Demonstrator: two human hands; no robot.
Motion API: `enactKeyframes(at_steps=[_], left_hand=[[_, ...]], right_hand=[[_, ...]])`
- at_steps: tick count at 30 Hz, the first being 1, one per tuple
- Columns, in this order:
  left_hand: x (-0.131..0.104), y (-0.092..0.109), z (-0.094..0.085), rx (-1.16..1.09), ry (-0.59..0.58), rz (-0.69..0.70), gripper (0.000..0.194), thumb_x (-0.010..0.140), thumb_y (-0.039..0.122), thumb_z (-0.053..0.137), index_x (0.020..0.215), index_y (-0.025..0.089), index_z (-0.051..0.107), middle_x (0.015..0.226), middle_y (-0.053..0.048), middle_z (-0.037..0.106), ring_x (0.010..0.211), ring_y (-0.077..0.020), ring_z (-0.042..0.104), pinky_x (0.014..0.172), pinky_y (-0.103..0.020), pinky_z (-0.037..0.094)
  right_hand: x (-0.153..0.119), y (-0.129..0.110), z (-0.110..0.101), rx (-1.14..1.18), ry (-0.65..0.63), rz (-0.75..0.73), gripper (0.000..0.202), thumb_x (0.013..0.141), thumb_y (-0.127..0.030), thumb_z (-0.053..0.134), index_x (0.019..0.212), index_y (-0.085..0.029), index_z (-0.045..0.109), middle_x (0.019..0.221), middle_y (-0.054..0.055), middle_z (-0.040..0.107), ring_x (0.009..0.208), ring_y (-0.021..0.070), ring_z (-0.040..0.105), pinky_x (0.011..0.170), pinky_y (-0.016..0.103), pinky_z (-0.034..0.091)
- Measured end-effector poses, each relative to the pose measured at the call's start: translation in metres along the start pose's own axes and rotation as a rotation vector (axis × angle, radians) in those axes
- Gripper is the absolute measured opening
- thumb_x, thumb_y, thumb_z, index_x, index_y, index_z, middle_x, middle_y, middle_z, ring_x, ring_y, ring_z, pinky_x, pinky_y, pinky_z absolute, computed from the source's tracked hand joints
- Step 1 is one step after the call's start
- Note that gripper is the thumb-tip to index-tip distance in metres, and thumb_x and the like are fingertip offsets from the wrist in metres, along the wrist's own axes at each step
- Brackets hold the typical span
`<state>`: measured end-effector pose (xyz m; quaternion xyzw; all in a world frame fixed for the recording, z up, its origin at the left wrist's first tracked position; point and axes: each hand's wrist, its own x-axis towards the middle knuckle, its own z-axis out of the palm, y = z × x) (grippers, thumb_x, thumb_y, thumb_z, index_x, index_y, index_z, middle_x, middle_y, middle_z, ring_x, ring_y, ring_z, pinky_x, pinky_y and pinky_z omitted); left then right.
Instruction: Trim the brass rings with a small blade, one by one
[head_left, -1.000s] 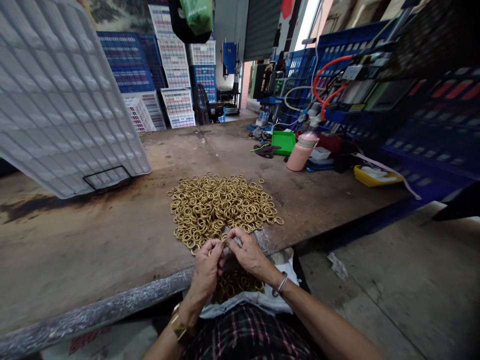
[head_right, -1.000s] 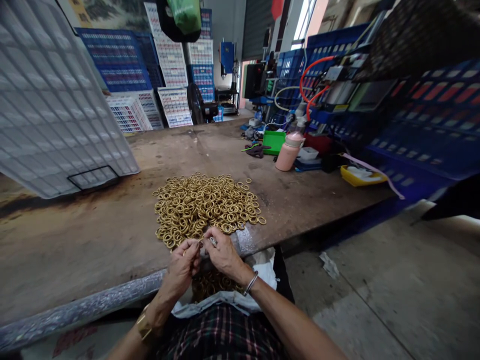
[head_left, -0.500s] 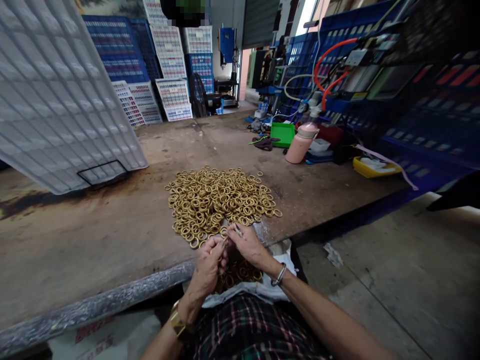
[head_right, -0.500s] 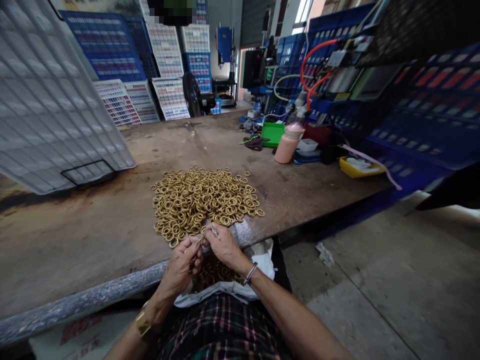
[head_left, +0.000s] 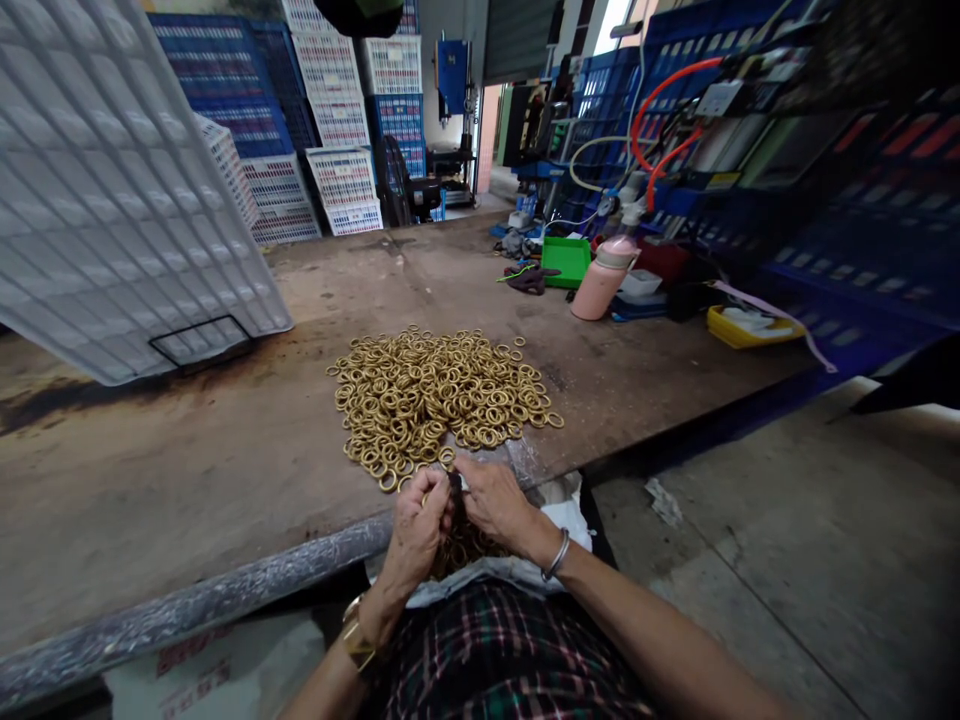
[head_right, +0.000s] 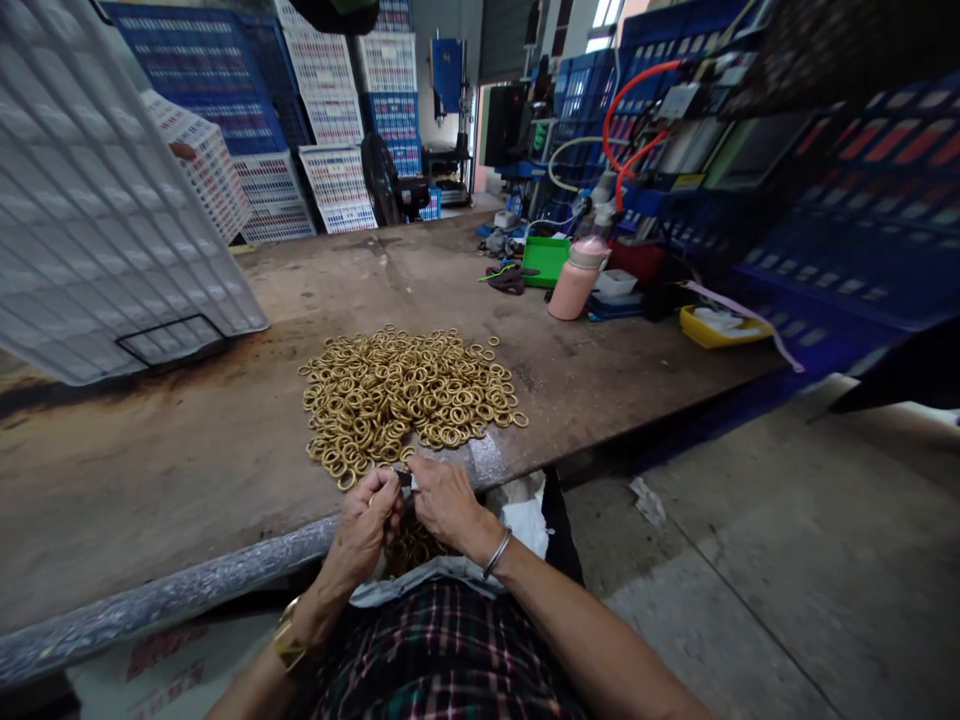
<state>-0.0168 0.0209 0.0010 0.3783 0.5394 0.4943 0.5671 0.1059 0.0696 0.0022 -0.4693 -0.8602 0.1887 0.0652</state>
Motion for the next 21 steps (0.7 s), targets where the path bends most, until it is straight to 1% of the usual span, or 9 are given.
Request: enactKeyframes(at_steps=[6,9,12,13,14,15,17,19,21], left_hand=[[0.000,-0.003,-0.004,0.105,0.016,0.088,0.032,0.076,0.048,0.053,0.066,0.019,0.047,0.051,0.006,0.043,0.041,-0.0055,0.036,0.039,-0.017,0.028],[-0.010,-0.002,-0.004,0.089,-0.031,0.048,0.034,0.075,0.050,0.054,0.064,0.019,0.045,0.047,0.007,0.040,0.039,-0.0052,0.033,0.038,-0.017,0.026],[-0.026,-0.002,-0.001,0.035,-0.180,-0.085,0.033,0.075,0.049,0.054,0.067,0.018,0.046,0.048,0.007,0.042,0.038,-0.0046,0.033,0.037,-0.016,0.024],[-0.030,-0.004,0.000,-0.008,-0.230,-0.148,0.032,0.075,0.048,0.055,0.068,0.018,0.046,0.048,0.007,0.043,0.038,-0.0042,0.033,0.036,-0.016,0.022],[-0.033,-0.007,0.000,-0.073,-0.246,-0.229,0.031,0.074,0.047,0.057,0.067,0.018,0.046,0.049,0.007,0.044,0.037,-0.0038,0.032,0.035,-0.015,0.020],[-0.035,-0.012,0.000,-0.154,-0.237,-0.311,0.031,0.073,0.045,0.059,0.066,0.018,0.045,0.049,0.007,0.044,0.036,-0.0034,0.033,0.034,-0.015,0.018],[-0.034,-0.022,-0.002,-0.306,-0.178,-0.459,0.028,0.069,0.038,0.064,0.067,0.017,0.047,0.051,0.006,0.046,0.037,-0.0031,0.036,0.033,-0.013,0.017],[-0.032,-0.033,-0.006,-0.412,-0.101,-0.595,0.020,0.069,0.028,0.065,0.071,0.014,0.052,0.054,0.004,0.050,0.039,-0.0043,0.043,0.032,-0.013,0.020],[-0.029,-0.042,-0.009,-0.489,0.003,-0.734,0.012,0.074,0.020,0.060,0.074,0.010,0.054,0.055,0.000,0.054,0.041,-0.0062,0.049,0.033,-0.013,0.028]], right_hand=[[0.000,-0.001,0.000,-0.045,-0.087,0.027,0.034,0.072,-0.010,0.041,0.105,-0.012,0.049,0.085,0.011,0.066,0.076,0.0201,0.060,0.060,0.027,0.033],[0.001,0.001,0.000,-0.071,-0.095,0.047,0.035,0.074,-0.010,0.040,0.107,-0.012,0.048,0.085,0.011,0.066,0.075,0.0199,0.061,0.060,0.026,0.033],[0.004,0.006,-0.003,-0.099,-0.071,0.130,0.026,0.079,-0.011,0.038,0.101,-0.013,0.050,0.083,0.011,0.066,0.074,0.0182,0.061,0.060,0.025,0.033],[0.006,0.008,-0.003,-0.103,-0.058,0.148,0.024,0.079,-0.011,0.038,0.100,-0.012,0.050,0.083,0.011,0.066,0.075,0.0178,0.061,0.060,0.025,0.033],[0.007,0.009,-0.002,-0.102,-0.040,0.153,0.022,0.080,-0.012,0.039,0.099,-0.013,0.050,0.083,0.011,0.066,0.076,0.0176,0.061,0.061,0.025,0.033],[0.009,0.010,-0.001,-0.095,-0.018,0.149,0.021,0.080,-0.012,0.040,0.099,-0.013,0.049,0.084,0.011,0.066,0.077,0.0174,0.061,0.062,0.024,0.033],[0.014,0.009,0.002,-0.075,0.029,0.144,0.021,0.082,-0.016,0.042,0.102,-0.015,0.046,0.087,0.009,0.065,0.080,0.0171,0.061,0.064,0.024,0.034],[0.019,0.005,0.006,-0.077,0.056,0.177,0.022,0.085,-0.023,0.042,0.106,-0.017,0.043,0.090,0.008,0.065,0.081,0.0173,0.061,0.065,0.024,0.035],[0.023,0.001,0.009,-0.104,0.047,0.206,0.024,0.086,-0.028,0.042,0.108,-0.018,0.041,0.091,0.008,0.065,0.081,0.0184,0.062,0.065,0.025,0.036]])
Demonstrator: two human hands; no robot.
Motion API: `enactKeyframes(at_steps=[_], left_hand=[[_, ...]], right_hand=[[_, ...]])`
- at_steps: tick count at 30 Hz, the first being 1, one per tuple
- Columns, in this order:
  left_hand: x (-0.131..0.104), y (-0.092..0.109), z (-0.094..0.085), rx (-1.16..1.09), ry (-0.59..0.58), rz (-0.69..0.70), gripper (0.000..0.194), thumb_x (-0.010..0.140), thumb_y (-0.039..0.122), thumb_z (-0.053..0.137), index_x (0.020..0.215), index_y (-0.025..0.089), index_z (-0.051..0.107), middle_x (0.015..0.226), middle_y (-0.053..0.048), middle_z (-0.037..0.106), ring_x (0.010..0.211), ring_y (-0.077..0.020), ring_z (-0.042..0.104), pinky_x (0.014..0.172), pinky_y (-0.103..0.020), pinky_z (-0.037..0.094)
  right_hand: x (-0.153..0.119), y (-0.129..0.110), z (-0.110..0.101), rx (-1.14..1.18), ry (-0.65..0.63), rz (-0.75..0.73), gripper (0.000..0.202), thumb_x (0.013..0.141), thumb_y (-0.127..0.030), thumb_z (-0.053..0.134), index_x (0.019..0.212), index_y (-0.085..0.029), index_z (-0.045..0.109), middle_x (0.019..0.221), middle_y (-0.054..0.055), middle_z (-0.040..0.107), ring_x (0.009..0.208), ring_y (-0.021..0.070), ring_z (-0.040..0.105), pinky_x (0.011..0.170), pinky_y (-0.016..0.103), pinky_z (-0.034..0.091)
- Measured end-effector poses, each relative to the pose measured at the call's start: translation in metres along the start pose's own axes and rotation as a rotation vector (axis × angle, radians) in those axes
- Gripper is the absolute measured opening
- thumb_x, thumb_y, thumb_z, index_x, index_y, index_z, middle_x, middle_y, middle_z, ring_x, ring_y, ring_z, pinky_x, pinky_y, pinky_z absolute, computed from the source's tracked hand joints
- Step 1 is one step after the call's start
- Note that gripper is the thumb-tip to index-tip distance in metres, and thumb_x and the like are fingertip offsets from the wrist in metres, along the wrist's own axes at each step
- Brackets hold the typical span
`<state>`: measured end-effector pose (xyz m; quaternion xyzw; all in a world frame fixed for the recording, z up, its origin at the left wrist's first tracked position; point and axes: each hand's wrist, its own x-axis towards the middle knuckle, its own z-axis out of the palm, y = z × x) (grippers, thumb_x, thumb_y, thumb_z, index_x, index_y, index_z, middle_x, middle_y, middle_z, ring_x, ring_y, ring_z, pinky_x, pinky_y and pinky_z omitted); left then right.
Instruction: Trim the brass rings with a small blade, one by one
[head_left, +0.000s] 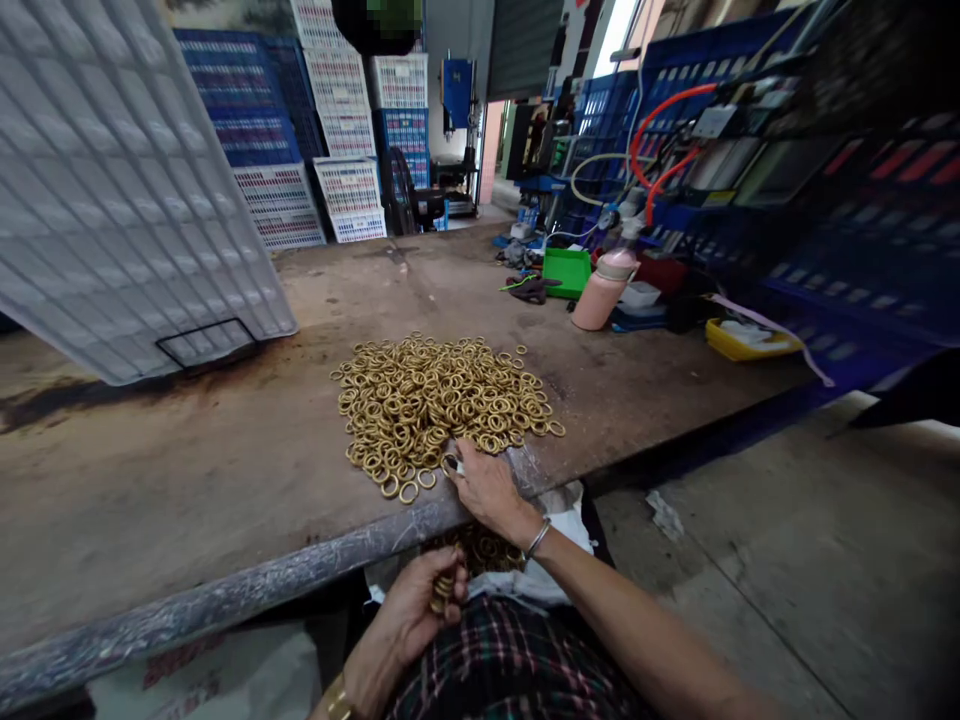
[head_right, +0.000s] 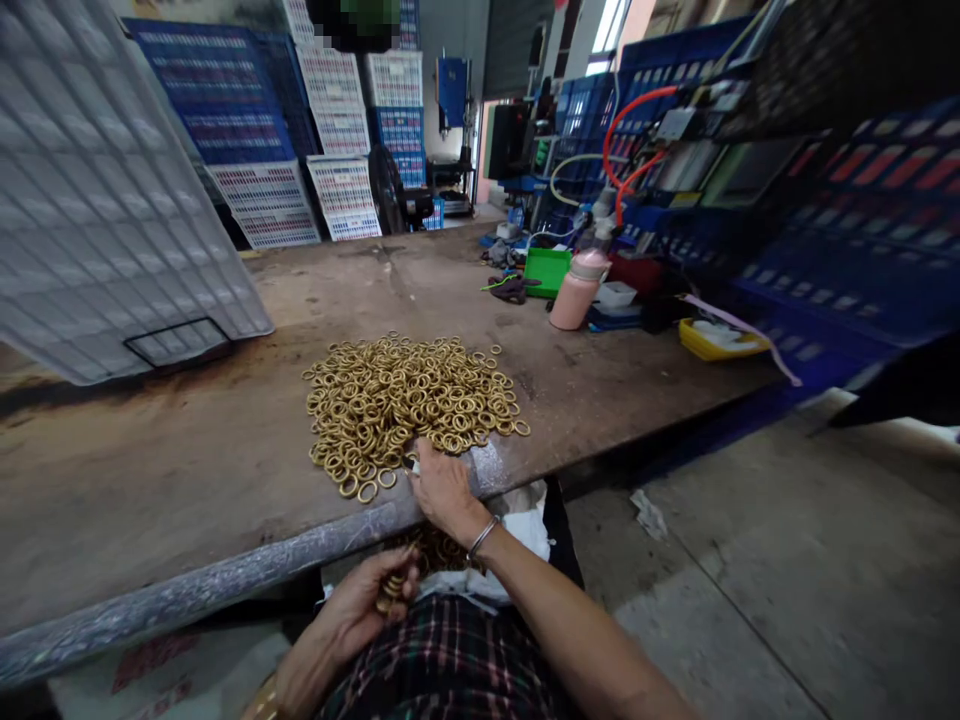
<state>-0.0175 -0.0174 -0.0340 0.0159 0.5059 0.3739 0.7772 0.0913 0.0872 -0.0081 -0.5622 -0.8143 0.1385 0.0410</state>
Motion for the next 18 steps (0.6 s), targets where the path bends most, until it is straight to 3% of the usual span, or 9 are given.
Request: enactKeyframes(at_steps=[4,12,18], left_hand=[[0.010,-0.002,-0.006,-0.190,0.172,-0.042,0.009,0.081,0.016,0.052,0.075,0.010,0.051,0.059,-0.006,0.061,0.051,-0.0144,0.062,0.038,-0.017,0.041],[0.011,-0.006,-0.004,-0.267,0.172,0.073,0.011,0.078,0.013,0.058,0.087,0.011,0.051,0.075,-0.010,0.065,0.066,-0.0233,0.068,0.043,-0.022,0.048],[0.002,-0.009,-0.006,-0.273,0.210,0.145,0.008,0.077,0.011,0.058,0.081,0.012,0.051,0.073,-0.007,0.062,0.068,-0.0238,0.067,0.047,-0.025,0.050]], right_hand=[[0.006,-0.005,0.001,-0.051,-0.028,-0.004,0.024,0.084,-0.025,0.044,0.107,-0.019,0.043,0.089,0.008,0.065,0.081,0.0207,0.062,0.064,0.027,0.037],[0.010,0.010,0.008,0.144,0.086,-0.028,0.020,0.078,-0.013,0.043,0.098,-0.019,0.047,0.080,0.004,0.064,0.072,0.0166,0.060,0.061,0.024,0.033],[0.004,0.021,0.010,0.493,0.199,-0.092,0.008,0.082,-0.022,0.041,0.084,-0.020,0.048,0.071,0.000,0.058,0.064,0.0132,0.054,0.060,0.021,0.035]])
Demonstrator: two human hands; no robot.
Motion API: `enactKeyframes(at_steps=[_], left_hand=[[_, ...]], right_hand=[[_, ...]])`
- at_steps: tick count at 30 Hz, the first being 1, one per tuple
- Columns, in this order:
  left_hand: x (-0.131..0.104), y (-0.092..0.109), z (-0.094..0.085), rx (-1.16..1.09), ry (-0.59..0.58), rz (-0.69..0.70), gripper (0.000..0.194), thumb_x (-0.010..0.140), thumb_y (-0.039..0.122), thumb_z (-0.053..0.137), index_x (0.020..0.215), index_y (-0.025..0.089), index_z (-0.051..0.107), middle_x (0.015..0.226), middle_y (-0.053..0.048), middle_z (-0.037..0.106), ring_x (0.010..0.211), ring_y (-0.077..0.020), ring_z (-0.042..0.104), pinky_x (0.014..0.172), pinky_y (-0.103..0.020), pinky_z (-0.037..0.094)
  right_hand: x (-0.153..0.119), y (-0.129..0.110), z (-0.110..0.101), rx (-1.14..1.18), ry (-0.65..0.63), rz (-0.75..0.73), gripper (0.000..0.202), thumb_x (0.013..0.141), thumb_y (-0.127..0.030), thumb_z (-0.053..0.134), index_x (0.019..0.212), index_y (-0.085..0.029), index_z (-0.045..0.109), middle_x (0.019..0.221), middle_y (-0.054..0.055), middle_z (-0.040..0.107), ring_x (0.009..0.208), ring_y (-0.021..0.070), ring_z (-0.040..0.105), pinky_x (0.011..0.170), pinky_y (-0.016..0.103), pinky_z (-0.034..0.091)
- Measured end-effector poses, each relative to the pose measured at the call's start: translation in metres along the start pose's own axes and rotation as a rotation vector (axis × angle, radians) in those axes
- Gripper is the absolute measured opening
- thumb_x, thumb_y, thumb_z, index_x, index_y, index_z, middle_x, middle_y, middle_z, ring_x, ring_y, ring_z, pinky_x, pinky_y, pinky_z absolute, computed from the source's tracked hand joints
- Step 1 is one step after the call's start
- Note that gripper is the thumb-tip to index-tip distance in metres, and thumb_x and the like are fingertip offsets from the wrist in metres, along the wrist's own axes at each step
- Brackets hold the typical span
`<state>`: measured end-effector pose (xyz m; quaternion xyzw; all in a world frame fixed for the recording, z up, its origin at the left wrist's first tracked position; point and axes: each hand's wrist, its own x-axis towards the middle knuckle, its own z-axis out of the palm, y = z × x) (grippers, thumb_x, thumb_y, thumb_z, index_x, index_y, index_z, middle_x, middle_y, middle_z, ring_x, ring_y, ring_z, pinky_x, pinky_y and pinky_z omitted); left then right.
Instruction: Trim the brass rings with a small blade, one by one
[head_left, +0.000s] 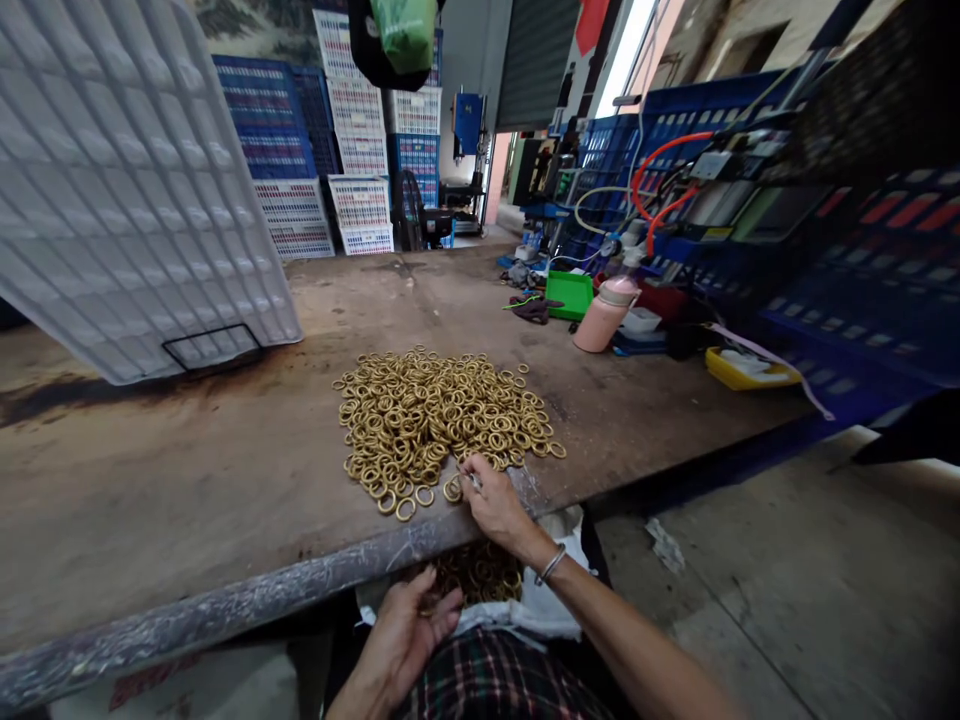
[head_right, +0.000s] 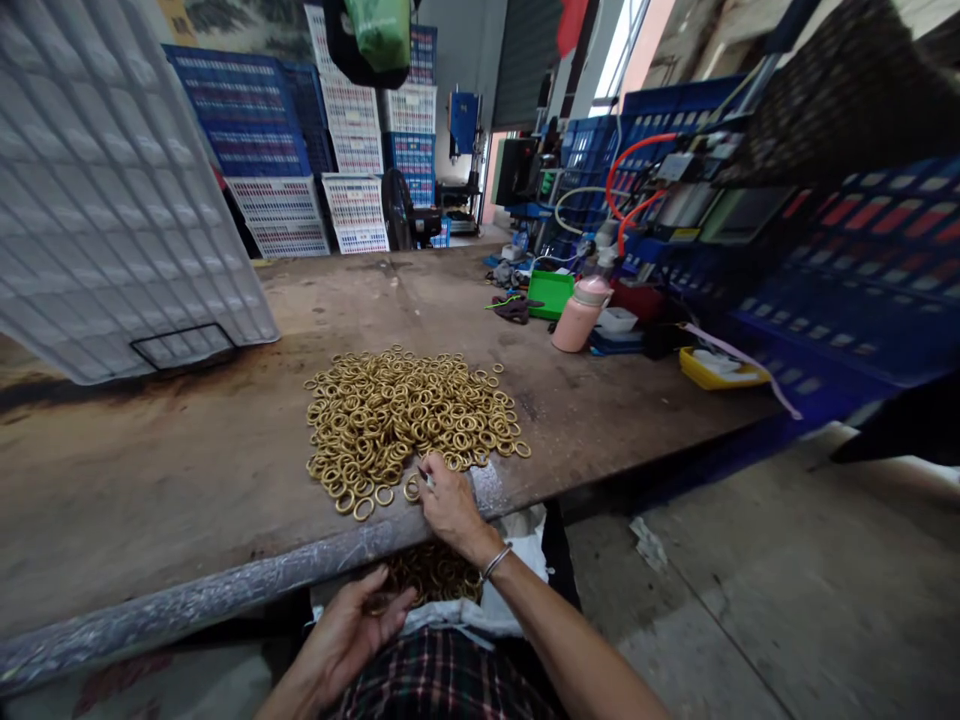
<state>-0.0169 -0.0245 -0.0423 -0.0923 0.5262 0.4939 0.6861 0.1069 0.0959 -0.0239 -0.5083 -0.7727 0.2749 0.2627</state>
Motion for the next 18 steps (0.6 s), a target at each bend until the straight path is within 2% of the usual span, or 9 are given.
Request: enactKeyframes(at_steps=[4,9,13,14,16,18], left_hand=[[-0.001,0.000,0.000,-0.069,0.042,0.028,0.013,0.078,0.005,0.054,0.069,0.014,0.049,0.069,-0.005,0.061,0.067,-0.0201,0.066,0.060,-0.032,0.054],[-0.005,-0.001,0.000,-0.013,-0.007,0.063,0.017,0.076,0.004,0.055,0.063,0.014,0.049,0.061,-0.004,0.059,0.060,-0.0155,0.063,0.065,-0.032,0.053],[-0.017,0.001,0.000,0.103,-0.066,0.055,0.007,0.072,0.009,0.061,0.075,0.012,0.055,0.068,-0.007,0.063,0.066,-0.0178,0.064,0.062,-0.030,0.052],[-0.021,0.002,0.002,0.152,-0.091,0.073,0.012,0.072,0.013,0.063,0.082,0.012,0.056,0.071,-0.008,0.064,0.066,-0.0178,0.064,0.058,-0.028,0.051],[-0.028,0.005,0.006,0.262,-0.128,0.184,0.027,0.072,0.025,0.065,0.093,0.012,0.055,0.074,-0.008,0.065,0.060,-0.0154,0.062,0.048,-0.023,0.047],[-0.032,0.009,0.013,0.347,-0.121,0.366,0.039,0.071,0.036,0.064,0.101,0.014,0.051,0.070,-0.004,0.063,0.050,-0.0109,0.055,0.040,-0.019,0.040]], right_hand=[[-0.006,-0.004,-0.006,0.158,0.005,-0.019,0.008,0.082,-0.026,0.041,0.080,-0.020,0.047,0.063,-0.003,0.054,0.059,0.0126,0.051,0.058,0.021,0.036],[-0.012,-0.009,-0.010,0.234,-0.010,-0.015,0.004,0.079,-0.021,0.042,0.080,-0.021,0.045,0.062,-0.004,0.054,0.059,0.0124,0.052,0.059,0.022,0.038],[-0.020,-0.015,-0.014,0.320,-0.062,-0.022,0.003,0.080,-0.021,0.042,0.081,-0.021,0.045,0.062,-0.004,0.055,0.059,0.0119,0.053,0.061,0.023,0.039],[-0.023,-0.016,-0.015,0.344,-0.083,-0.032,0.003,0.081,-0.022,0.042,0.081,-0.020,0.045,0.062,-0.004,0.055,0.059,0.0116,0.053,0.061,0.024,0.039],[-0.030,-0.020,-0.016,0.394,-0.124,-0.052,0.003,0.082,-0.022,0.042,0.082,-0.020,0.045,0.062,-0.004,0.055,0.058,0.0109,0.053,0.061,0.023,0.040],[-0.036,-0.023,-0.015,0.440,-0.161,-0.051,0.003,0.082,-0.022,0.043,0.082,-0.020,0.045,0.063,-0.004,0.055,0.058,0.0103,0.052,0.061,0.023,0.040]])
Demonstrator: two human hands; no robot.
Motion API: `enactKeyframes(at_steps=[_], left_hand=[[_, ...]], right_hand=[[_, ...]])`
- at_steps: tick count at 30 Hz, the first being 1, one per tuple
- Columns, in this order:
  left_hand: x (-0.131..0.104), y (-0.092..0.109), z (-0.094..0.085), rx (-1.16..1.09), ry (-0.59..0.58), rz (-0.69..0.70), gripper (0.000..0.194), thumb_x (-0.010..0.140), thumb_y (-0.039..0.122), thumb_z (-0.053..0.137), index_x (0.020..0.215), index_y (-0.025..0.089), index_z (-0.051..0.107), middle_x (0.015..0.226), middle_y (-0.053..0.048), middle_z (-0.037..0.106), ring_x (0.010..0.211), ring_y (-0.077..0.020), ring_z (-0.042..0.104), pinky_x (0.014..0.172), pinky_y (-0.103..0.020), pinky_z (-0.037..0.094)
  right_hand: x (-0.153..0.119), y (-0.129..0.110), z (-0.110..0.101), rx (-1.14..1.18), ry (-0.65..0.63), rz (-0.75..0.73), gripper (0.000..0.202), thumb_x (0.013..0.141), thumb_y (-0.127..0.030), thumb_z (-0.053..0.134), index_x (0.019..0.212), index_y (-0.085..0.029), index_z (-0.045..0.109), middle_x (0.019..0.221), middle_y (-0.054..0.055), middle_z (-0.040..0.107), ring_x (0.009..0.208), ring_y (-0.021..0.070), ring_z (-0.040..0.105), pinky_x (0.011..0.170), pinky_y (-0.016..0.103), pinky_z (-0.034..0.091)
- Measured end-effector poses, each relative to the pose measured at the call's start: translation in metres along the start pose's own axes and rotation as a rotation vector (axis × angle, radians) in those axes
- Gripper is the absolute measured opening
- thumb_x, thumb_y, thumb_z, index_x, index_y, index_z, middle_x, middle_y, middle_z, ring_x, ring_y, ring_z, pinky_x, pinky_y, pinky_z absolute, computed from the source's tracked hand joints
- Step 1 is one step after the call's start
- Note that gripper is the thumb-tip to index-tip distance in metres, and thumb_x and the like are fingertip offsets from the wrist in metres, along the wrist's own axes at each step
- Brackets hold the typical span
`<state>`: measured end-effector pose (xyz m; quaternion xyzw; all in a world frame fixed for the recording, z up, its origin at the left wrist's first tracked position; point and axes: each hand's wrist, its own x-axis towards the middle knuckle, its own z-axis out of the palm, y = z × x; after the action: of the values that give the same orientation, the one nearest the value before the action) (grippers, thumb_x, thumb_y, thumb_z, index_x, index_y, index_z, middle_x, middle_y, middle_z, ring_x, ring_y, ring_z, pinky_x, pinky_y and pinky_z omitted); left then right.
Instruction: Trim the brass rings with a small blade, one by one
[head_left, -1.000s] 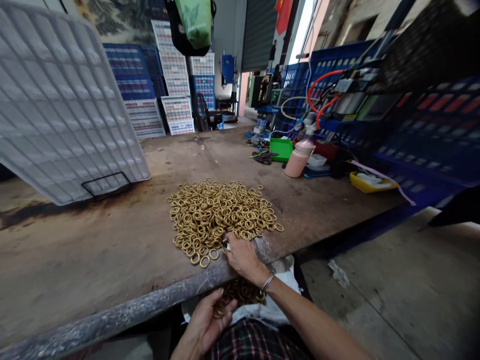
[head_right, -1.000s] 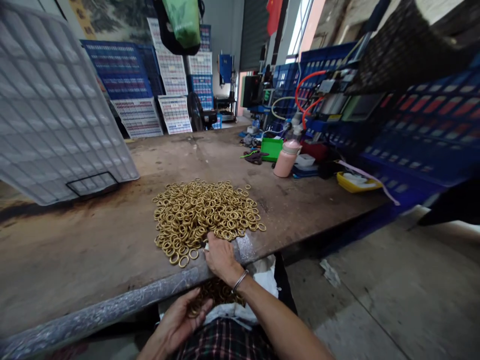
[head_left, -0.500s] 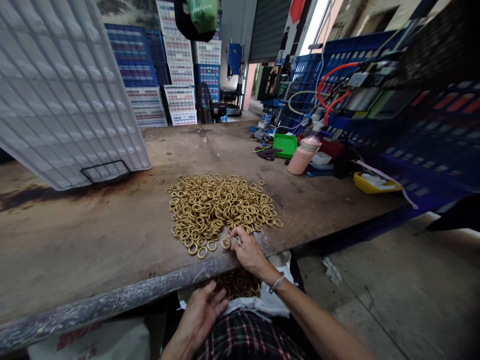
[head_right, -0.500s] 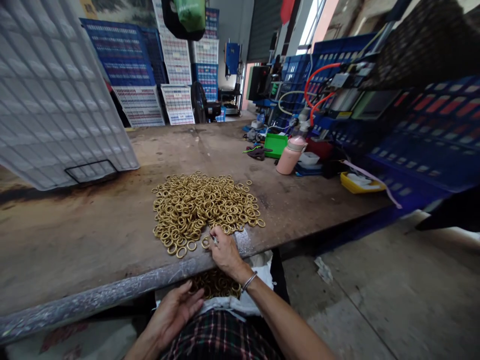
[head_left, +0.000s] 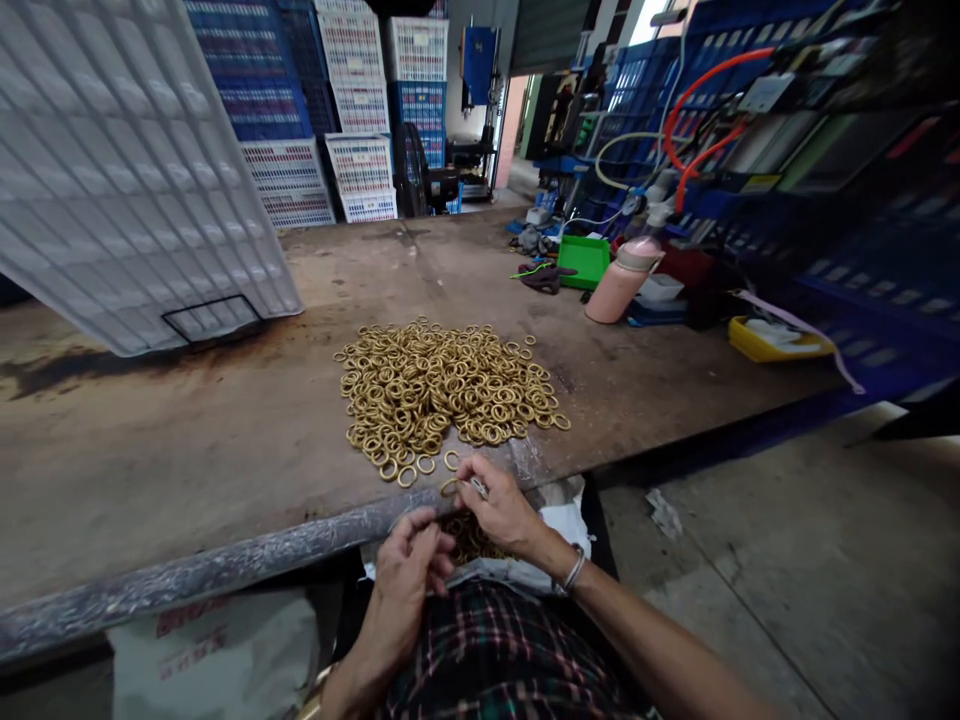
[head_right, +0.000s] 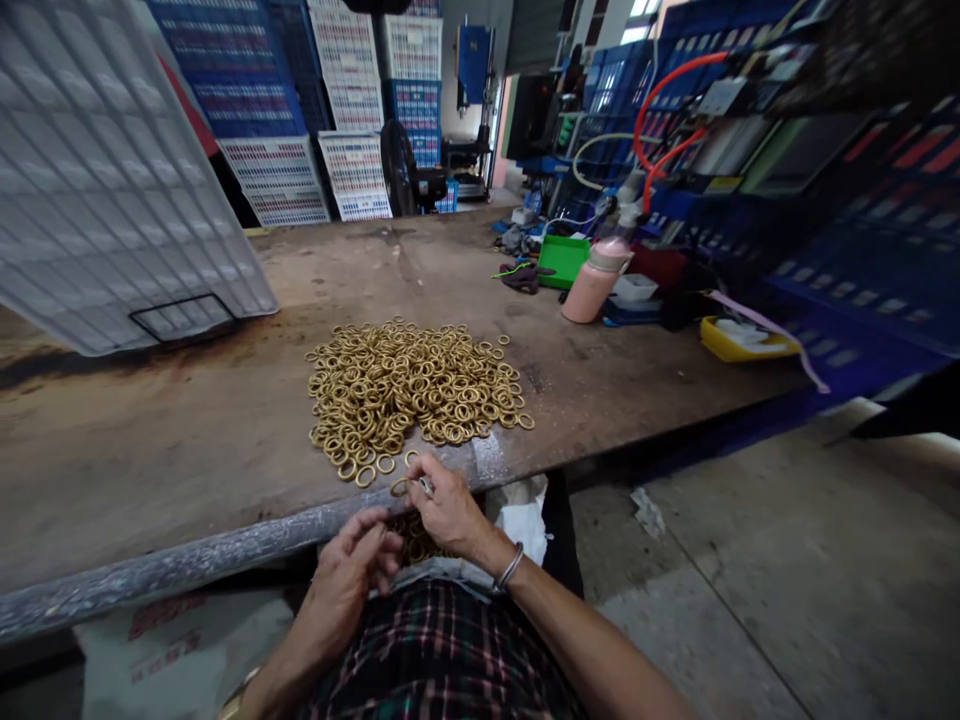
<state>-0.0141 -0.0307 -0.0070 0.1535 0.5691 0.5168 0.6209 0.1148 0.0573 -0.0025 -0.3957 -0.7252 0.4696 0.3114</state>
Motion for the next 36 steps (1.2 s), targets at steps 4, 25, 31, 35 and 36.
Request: enactKeyframes(at_steps=[4,25,31,35,36], left_hand=[[0.007,0.010,0.008,0.102,0.015,0.171,0.040,0.072,0.045,0.061,0.100,0.017,0.051,0.059,0.004,0.056,0.041,-0.0055,0.043,0.036,-0.015,0.032],[0.016,0.010,0.007,0.126,-0.229,0.141,0.028,0.077,0.044,0.055,0.072,0.017,0.048,0.062,0.003,0.050,0.045,-0.0057,0.042,0.041,-0.018,0.036],[0.016,0.010,0.008,0.174,-0.212,0.169,0.031,0.076,0.048,0.054,0.071,0.018,0.049,0.060,0.004,0.050,0.045,-0.0062,0.043,0.043,-0.018,0.037],[0.014,0.010,0.007,0.207,-0.191,0.180,0.032,0.076,0.049,0.054,0.070,0.018,0.048,0.058,0.004,0.050,0.045,-0.0065,0.043,0.043,-0.018,0.036],[0.014,0.010,0.007,0.210,-0.187,0.181,0.032,0.076,0.049,0.054,0.070,0.018,0.048,0.058,0.004,0.050,0.045,-0.0064,0.043,0.043,-0.018,0.036]], right_hand=[[-0.006,-0.001,0.008,0.106,-0.054,0.061,0.007,0.083,-0.025,0.044,0.080,-0.019,0.045,0.063,-0.004,0.055,0.058,0.0095,0.051,0.059,0.021,0.039],[-0.002,-0.001,0.004,-0.194,0.003,0.092,0.020,0.084,-0.022,0.037,0.069,-0.018,0.049,0.057,-0.003,0.051,0.052,0.0093,0.043,0.053,0.020,0.032],[-0.009,0.005,0.009,-0.628,-0.198,0.028,0.019,0.071,-0.012,0.045,0.085,-0.018,0.056,0.068,0.001,0.061,0.060,0.0137,0.052,0.057,0.023,0.030],[-0.008,0.001,0.011,-0.736,-0.254,0.047,0.026,0.070,-0.012,0.043,0.093,-0.017,0.055,0.076,0.005,0.064,0.066,0.0166,0.056,0.059,0.025,0.031],[-0.008,-0.002,0.011,-0.747,-0.265,0.051,0.027,0.070,-0.011,0.042,0.093,-0.017,0.055,0.077,0.005,0.064,0.067,0.0170,0.056,0.059,0.025,0.031]])
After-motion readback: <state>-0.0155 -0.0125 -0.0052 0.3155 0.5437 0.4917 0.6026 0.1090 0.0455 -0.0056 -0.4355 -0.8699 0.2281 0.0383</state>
